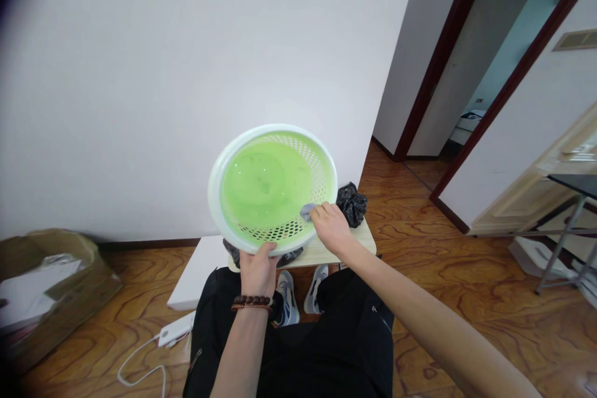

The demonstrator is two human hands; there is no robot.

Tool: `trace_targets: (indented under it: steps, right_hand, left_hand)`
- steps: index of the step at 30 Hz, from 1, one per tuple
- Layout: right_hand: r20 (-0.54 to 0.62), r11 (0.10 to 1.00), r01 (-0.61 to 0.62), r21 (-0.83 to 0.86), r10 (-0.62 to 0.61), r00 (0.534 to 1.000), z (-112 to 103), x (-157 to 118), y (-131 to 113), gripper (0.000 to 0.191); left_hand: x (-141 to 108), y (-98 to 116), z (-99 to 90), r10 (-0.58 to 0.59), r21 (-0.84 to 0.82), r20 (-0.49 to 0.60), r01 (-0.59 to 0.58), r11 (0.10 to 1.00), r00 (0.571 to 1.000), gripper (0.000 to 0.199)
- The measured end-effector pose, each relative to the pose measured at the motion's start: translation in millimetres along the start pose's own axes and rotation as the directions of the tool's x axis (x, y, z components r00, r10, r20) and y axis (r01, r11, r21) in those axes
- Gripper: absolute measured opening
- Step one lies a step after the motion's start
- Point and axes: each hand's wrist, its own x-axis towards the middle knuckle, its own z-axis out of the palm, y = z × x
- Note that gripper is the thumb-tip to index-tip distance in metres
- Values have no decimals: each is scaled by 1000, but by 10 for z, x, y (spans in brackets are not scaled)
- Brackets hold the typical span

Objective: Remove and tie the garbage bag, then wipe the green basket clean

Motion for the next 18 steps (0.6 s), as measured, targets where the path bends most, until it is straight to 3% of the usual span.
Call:
trace_targets:
  steps: [4,6,8,13,18]
  right_hand:
    - [-180,994,-52,98,69,981,-74,33,61,27]
    - [-207,989,-49,141,78,975,-84,42,19,30]
    - [-150,988,-51,144,73,986,-66,39,-29,31]
    - [178,988,-53,148,26,984,52,-44,-69,28]
    - [178,983,-118,144,92,980,90,-102,-78,30]
  left_hand:
    - [41,26,-16,16,27,3,-16,999,1000,68]
    - [61,28,-34,10,46,-8,-10,999,1000,68]
    - [71,20,-50,-4,52,-15,4,999,1000,68]
    - [67,-21,-65,-6,59,-22,7,998,1000,68]
    - [37,-30,-57,28,74,-9,-27,997,1000,67]
